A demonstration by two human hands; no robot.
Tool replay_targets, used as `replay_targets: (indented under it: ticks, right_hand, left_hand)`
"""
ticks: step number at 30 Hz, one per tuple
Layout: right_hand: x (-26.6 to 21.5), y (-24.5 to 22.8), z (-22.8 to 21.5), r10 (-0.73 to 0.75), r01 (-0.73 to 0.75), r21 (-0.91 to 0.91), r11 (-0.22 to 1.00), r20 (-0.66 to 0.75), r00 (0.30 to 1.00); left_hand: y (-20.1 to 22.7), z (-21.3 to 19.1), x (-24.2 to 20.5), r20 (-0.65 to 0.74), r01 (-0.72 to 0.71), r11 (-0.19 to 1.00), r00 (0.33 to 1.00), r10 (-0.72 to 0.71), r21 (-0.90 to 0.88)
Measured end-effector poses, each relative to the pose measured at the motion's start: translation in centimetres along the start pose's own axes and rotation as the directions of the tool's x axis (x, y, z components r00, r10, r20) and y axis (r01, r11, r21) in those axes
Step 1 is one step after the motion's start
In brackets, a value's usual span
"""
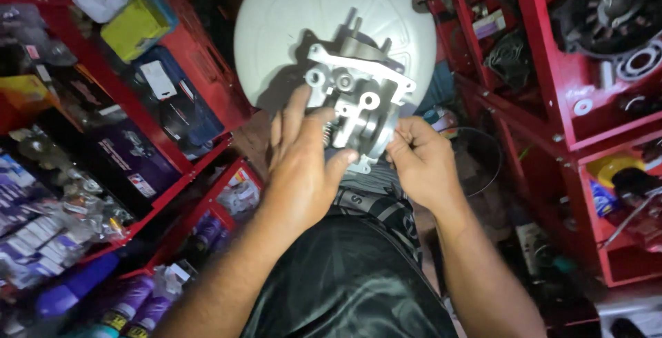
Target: The person applies lubricant to a small cylindrical mechanical part using a spray can. They then pick up a larger metal assembly, possibly a brake caliper, and manipulate its internal components by hand, pressing and adjusting the parts while holding the assembly over a white bucket.
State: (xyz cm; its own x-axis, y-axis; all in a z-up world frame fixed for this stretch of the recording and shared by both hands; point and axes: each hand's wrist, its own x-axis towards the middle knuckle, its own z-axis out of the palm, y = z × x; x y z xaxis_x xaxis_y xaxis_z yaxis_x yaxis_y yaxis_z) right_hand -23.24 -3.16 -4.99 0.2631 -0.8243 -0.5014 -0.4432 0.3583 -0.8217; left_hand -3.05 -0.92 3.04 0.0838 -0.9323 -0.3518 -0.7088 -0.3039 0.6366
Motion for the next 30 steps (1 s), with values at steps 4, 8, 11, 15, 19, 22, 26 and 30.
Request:
replay_targets:
  ticks: [4, 8, 11, 15, 19, 22, 26, 30]
  right_hand:
    - [0.3, -0.2, 0.3, 0.04, -0.043, 0.1, 0.994, 0.036, 0.999]
    - [1.1, -0.9, -0.1, 0.045, -0.051, 0.076, 0.996, 0.082, 0.996]
    - [1.1, -1.0, -0.3, 0.022, -0.023, 0.017, 1.0, 0.079, 0.997]
    - [0.6, -1.2, -0.7, 0.026, -0.026, -0.013, 1.0, 0.078, 0.997]
    - [1.0, -0.7, -0.6, -0.034, 0.031, 0.033, 0.999, 0.077, 0.996]
    - [1.0, -0.9, -0.5, 0.039, -0.049, 0.091, 0.995, 0.106, 0.994]
    - [0.4, -0.8, -0.8, -0.049, 0.036, 0.127, 0.991, 0.101, 0.994]
    - [-0.1, 0.4, -0.2, -0.175, 0.174, 0.025, 0.984, 0.027, 0.984]
  left_hand:
    - [-0.8, 0.3, -0.4, -0.034, 0.0, 1.0, 0.999, 0.0, 0.001]
    - [-1.4, 0.5, -0.8, -0.07, -0.088, 0.996, 0.994, 0.088, 0.003]
    - [-0.5, -0.7, -0.5, -0.001, -0.103, 0.983, 0.995, 0.104, 0.151]
    - [-0.4, -0.6, -0.4, 0.043, -0.074, 0.986, 0.997, 0.068, 0.148]
    - [-1.1, 0.1, -0.6, -0.023, -0.032, 0.992, 0.999, 0.035, 0.123]
    - [-1.4, 0.2, -0.7, -0.035, -0.027, 0.996, 0.999, 0.03, 0.082]
    - [-1.2, 0.6, -0.8, -0.039, 0.042, 0.999, 0.998, -0.041, 0.01]
    - [-0.6, 1.8, -1.1, -0.11, 0.093, 0.995, 0.989, -0.097, -0.041]
